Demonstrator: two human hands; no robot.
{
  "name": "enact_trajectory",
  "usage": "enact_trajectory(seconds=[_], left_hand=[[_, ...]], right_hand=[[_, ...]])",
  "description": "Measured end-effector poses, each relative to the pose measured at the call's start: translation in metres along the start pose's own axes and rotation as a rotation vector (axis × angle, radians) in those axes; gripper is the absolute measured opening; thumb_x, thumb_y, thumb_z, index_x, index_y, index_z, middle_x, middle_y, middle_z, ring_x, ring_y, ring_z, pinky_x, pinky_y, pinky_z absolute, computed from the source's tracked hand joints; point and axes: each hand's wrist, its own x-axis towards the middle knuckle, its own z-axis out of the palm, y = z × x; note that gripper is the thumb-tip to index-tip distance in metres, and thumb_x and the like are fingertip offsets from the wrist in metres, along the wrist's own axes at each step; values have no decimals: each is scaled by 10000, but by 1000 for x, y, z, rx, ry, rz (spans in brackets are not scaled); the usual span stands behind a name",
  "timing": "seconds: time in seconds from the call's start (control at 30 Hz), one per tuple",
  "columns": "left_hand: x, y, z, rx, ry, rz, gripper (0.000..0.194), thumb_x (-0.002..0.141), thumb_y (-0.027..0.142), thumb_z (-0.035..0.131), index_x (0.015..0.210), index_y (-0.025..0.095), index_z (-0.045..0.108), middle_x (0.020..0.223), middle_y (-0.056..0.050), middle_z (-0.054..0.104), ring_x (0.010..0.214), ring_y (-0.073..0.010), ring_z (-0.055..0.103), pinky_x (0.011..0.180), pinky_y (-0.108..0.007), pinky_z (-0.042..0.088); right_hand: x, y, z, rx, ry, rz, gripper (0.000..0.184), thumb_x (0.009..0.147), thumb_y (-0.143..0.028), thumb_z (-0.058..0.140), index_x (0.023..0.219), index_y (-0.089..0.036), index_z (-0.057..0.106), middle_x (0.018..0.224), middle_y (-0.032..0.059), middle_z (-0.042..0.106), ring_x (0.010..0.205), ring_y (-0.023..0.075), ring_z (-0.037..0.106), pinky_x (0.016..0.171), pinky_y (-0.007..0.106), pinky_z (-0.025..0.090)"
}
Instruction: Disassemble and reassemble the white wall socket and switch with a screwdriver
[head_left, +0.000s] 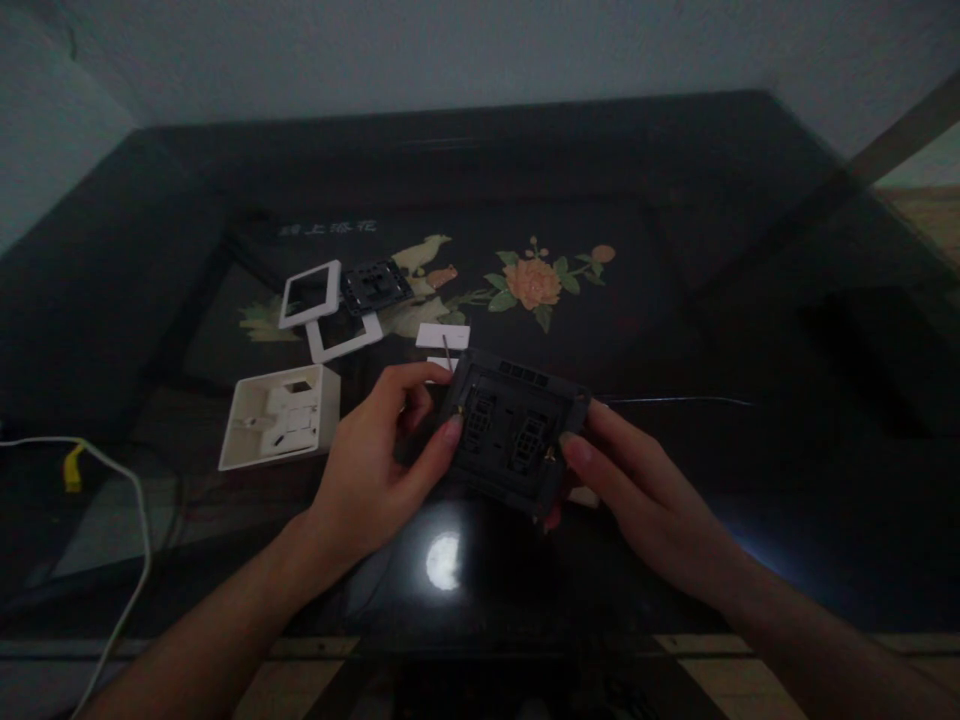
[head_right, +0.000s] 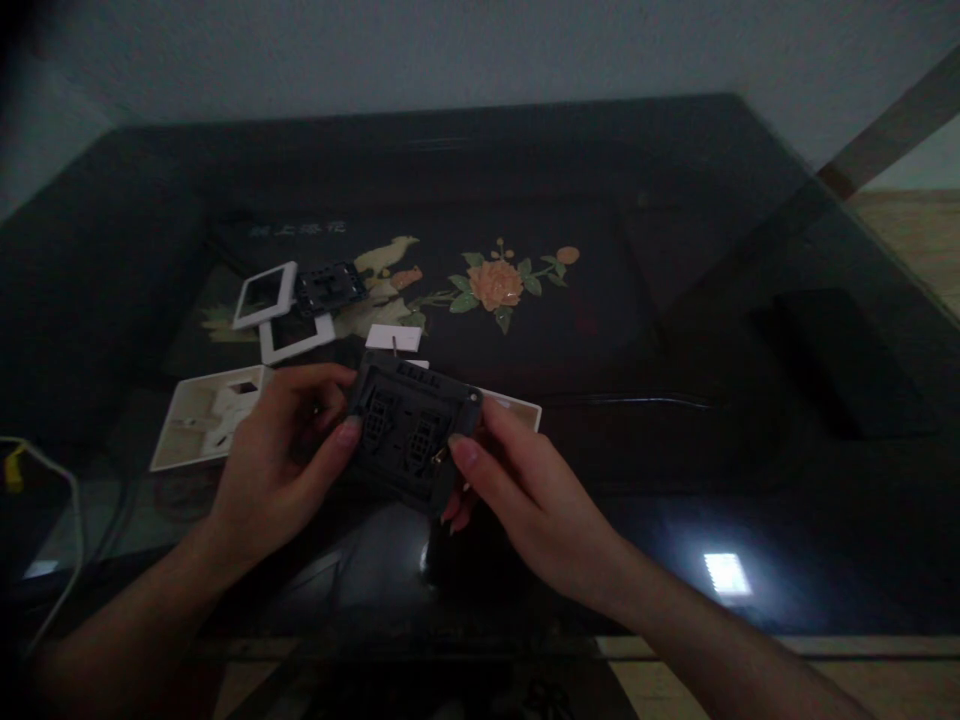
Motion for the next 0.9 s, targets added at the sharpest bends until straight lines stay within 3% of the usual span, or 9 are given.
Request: enact_trajectory(seconds=[0.1,0.2,0.27,0.47,0.63,0.7,0.8,0.9], left_hand=[[-3,6,-1,74,102,125,183,916,229,595,1093,199,563,726,46,503,603,-107,496,539,-233,411],[-5,17,2,95,53,370,105,942,279,622,1016,208,599,722,31,559,609,-121,511,545,-259,395],[-5,24,5,98,11,446,105,965,301,599,984,199,614,680,30,560,598,-130,504,542,-275,373],[-4,31,9,102,27,416,93,969,238,590,902,187,631,633,36,560,583,-131,502,555,-293,345],[-5,28,9,65,47,485,71,956,230,620,930,167,636,642,36,603,584,-122,527,586,-297,374],[-5,29,9,33,35,490,81,961,225,611,929,153,631,657,25,636,588,-123,553,583,-295,389],[-5,31,9,-17,42,491,99,974,213,584,913,149,629,640,22,640,564,-120,566,559,-287,397],[-5,33,9,-39,54,508,80,971,192,583,914,150,621,665,13,653,573,-119,584,556,-279,401]], right_hand=[[1,2,4,24,6,9,184,965,-384,540,901,-211,553,712,-37,618,562,84,615,533,185,551],[0,2,7,21,-43,32,165,968,-355,520,880,-215,534,685,-40,613,562,97,626,540,203,555],[-1,1,9,-4,-67,38,146,974,-327,500,879,-218,525,678,-41,611,573,103,631,550,208,552],[-3,3,10,-69,-73,30,151,973,-338,490,886,-222,531,696,-35,597,596,117,607,558,223,523],[-3,1,12,-176,-4,-122,199,951,-385,545,814,-242,562,848,22,617,784,168,596,645,254,521],[-3,-1,14,-105,2,-137,228,934,-446,572,803,-260,568,893,28,623,843,187,605,682,270,532],[-4,-1,18,38,-7,-91,308,889,-532,614,754,-271,522,755,-1,579,715,176,572,624,275,514],[-5,5,19,168,0,-41,336,848,-505,690,745,-259,485,691,-36,519,639,136,520,595,246,475]])
